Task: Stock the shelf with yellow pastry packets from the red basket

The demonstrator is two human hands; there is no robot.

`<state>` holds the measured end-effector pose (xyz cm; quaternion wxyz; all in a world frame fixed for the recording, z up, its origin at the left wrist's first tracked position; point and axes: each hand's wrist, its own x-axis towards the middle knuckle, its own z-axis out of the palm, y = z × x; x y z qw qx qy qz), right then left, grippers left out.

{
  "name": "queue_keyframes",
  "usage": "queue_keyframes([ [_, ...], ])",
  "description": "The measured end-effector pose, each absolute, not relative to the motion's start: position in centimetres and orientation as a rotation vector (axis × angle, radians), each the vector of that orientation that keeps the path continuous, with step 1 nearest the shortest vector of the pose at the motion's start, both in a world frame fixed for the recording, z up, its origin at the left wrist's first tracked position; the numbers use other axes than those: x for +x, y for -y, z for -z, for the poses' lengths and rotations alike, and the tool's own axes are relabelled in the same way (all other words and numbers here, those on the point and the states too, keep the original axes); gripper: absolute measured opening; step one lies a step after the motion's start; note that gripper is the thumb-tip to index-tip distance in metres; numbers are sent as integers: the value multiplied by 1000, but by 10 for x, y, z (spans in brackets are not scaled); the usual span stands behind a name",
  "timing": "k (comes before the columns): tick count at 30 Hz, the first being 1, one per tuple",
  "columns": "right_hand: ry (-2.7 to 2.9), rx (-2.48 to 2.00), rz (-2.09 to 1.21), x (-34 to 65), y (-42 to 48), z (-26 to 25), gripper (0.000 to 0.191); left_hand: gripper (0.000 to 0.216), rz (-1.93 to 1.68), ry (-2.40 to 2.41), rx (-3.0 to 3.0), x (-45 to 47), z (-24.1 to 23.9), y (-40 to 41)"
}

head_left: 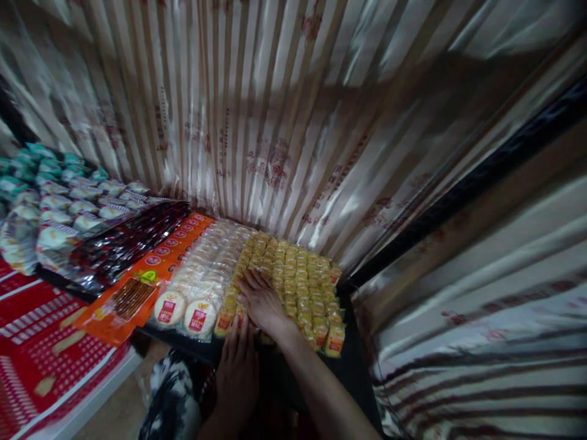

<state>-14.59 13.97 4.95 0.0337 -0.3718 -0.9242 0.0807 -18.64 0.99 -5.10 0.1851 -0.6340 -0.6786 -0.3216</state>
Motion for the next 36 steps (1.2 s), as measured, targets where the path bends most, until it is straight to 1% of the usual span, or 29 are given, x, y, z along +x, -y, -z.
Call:
queue_keyframes([
  [3,2799,-1142,-197,-142,-141,-51,46,64,914,1927,-1772,-186,48,-11],
  [7,2701,-1249,-115,-138,-147,-51,46,66,858,1942,-1783,-186,47,-10],
  [16,2768,-1193,-145,-134,-154,-48,48,68,823,1942,-1782,-187,47,-11],
  [22,2629,-1347,-109,-122,-147,-47,55,69,796,1942,-1814,-188,49,-9],
  [27,2676,-1385,-78,-131,-154,-41,57,70,795,1930,-1821,-188,49,-9],
  [32,2689,-1391,-126,-130,-157,-53,57,70,817,1936,-1821,-187,48,-9],
  [36,2575,-1489,-84,-127,-170,-63,59,69,803,1939,-1825,-187,49,-9],
])
